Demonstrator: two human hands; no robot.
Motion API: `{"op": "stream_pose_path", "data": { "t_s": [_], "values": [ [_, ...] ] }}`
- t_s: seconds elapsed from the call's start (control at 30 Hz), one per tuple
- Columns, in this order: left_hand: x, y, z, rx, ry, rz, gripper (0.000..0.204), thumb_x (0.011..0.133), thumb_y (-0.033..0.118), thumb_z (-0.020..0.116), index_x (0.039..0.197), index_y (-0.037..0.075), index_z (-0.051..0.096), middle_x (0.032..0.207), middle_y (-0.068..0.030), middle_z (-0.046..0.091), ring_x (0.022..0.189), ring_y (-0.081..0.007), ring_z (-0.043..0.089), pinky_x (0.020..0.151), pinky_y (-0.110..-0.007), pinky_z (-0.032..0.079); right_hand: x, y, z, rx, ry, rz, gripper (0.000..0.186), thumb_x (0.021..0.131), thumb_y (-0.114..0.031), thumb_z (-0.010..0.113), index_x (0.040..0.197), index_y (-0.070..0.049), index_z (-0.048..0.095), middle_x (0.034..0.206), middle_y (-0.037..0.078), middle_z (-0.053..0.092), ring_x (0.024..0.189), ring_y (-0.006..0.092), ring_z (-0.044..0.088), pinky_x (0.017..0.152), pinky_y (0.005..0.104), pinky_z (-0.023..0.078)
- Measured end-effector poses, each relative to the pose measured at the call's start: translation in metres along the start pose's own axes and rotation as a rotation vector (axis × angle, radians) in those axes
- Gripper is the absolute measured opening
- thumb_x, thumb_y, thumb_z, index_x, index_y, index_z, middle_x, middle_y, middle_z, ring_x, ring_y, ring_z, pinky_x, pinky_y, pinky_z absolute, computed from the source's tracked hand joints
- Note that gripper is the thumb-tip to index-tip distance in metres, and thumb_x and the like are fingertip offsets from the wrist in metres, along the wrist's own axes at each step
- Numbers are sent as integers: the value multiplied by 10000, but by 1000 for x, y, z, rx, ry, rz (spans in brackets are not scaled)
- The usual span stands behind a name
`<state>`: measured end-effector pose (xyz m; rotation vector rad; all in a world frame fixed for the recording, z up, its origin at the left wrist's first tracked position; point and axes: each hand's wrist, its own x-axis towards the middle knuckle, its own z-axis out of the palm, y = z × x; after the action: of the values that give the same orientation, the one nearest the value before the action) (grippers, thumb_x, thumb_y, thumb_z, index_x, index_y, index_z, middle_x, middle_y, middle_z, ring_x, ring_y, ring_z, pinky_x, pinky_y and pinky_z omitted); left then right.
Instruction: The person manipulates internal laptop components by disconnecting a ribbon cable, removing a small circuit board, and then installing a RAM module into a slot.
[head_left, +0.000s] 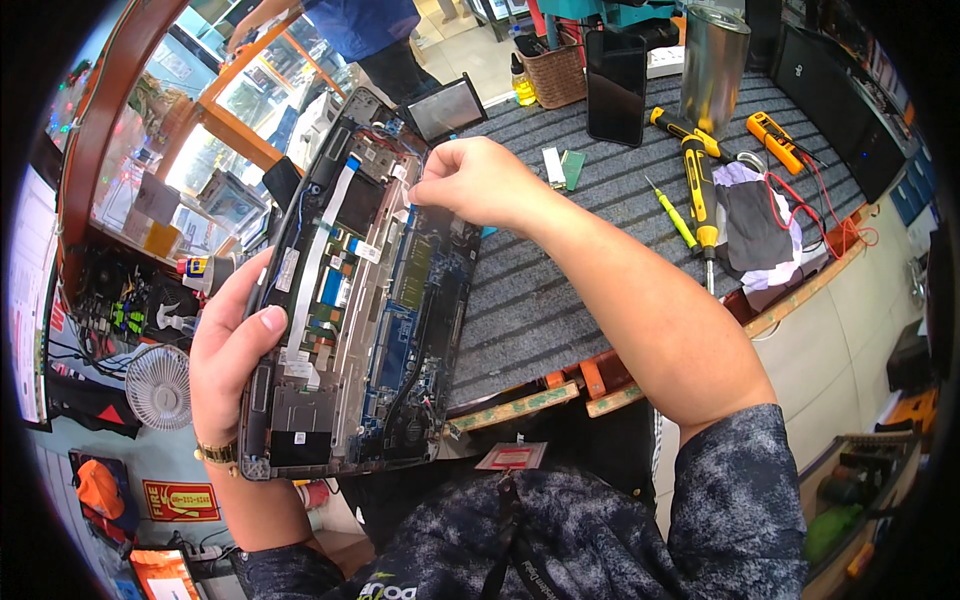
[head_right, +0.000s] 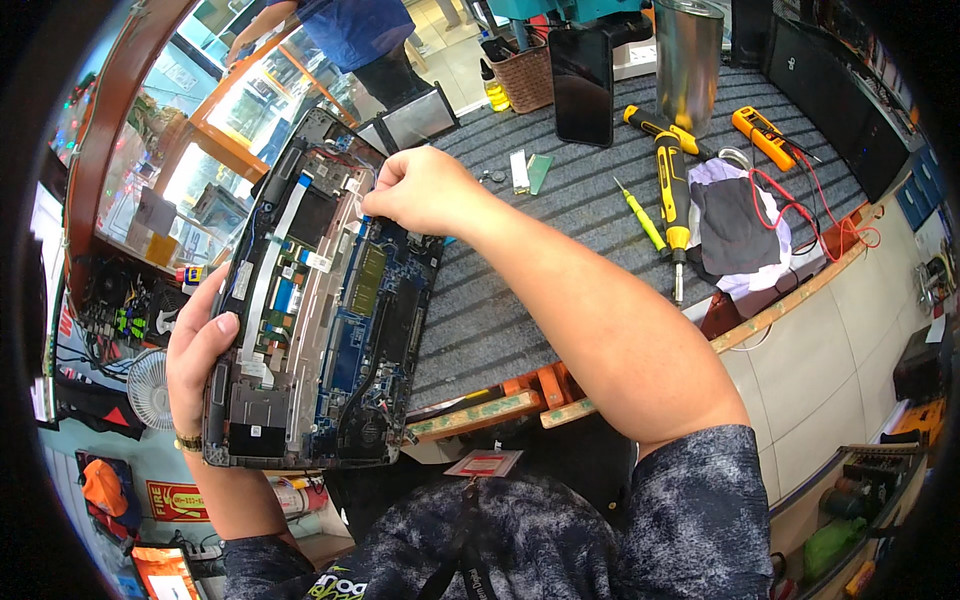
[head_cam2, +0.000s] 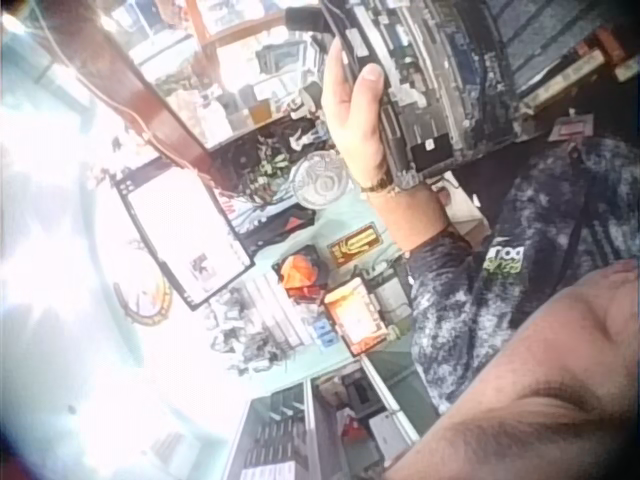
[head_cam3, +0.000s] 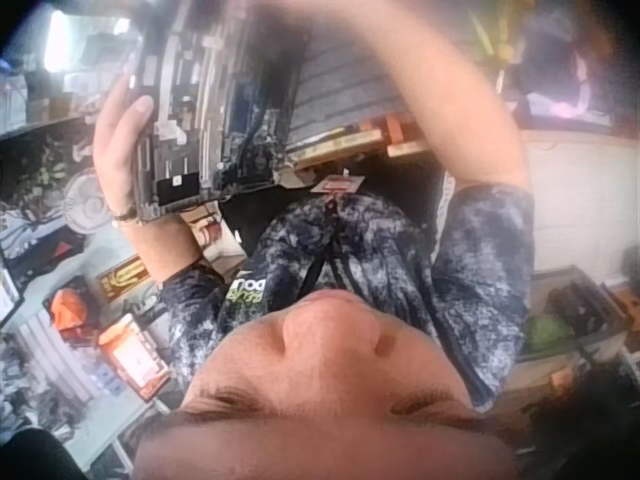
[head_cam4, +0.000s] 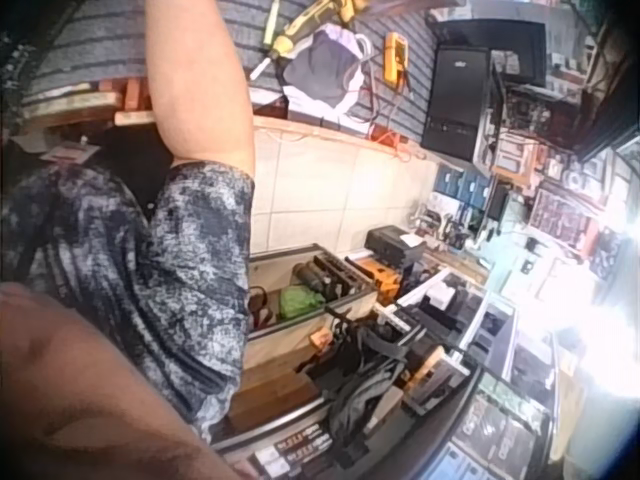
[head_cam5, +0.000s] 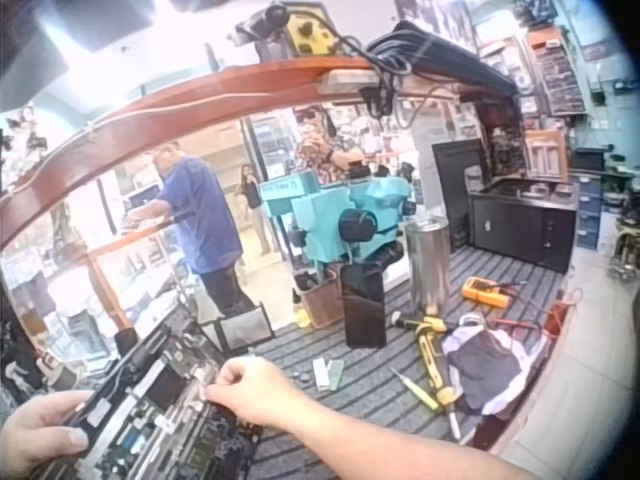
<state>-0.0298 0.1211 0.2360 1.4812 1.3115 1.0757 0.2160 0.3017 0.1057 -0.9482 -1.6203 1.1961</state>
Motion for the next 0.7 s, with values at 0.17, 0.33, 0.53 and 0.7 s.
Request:
{"op": "stream_pose_path", "data": {
  "t_s": [0.17,0.33,0.53,0.7],
  "values": [
    [2,-1,0,6,-6,14,666,982,124,683,1578,-111,500,1364,-167,722,1174,-191,715,1053,-329,541,0,1,2,15,21,16,214,910,-197,842,826,-70,692,777,-6,704,689,74,618,611,278,487],
    [2,1,0,17,-22,11,679,979,133,686,1580,-117,494,1369,-174,721,1179,-196,716,1057,-331,541,-1,1,3,18,22,19,231,904,-211,854,825,-68,690,775,-6,704,686,73,615,608,278,486],
    [0,1,4,-27,4,-2,679,980,124,670,1583,-127,484,1373,-185,721,1171,-205,723,1048,-333,548,0,1,-1,46,-17,36,171,935,-196,824,881,-59,735,784,-8,707,669,74,608,599,281,481],
    [-1,1,5,-32,26,0,679,985,123,666,1586,-132,477,1369,-186,720,1166,-201,720,1050,-333,545,0,-3,-13,76,-66,133,186,974,-255,809,935,-76,780,803,-10,720,678,83,606,617,274,475]
  ]
}}
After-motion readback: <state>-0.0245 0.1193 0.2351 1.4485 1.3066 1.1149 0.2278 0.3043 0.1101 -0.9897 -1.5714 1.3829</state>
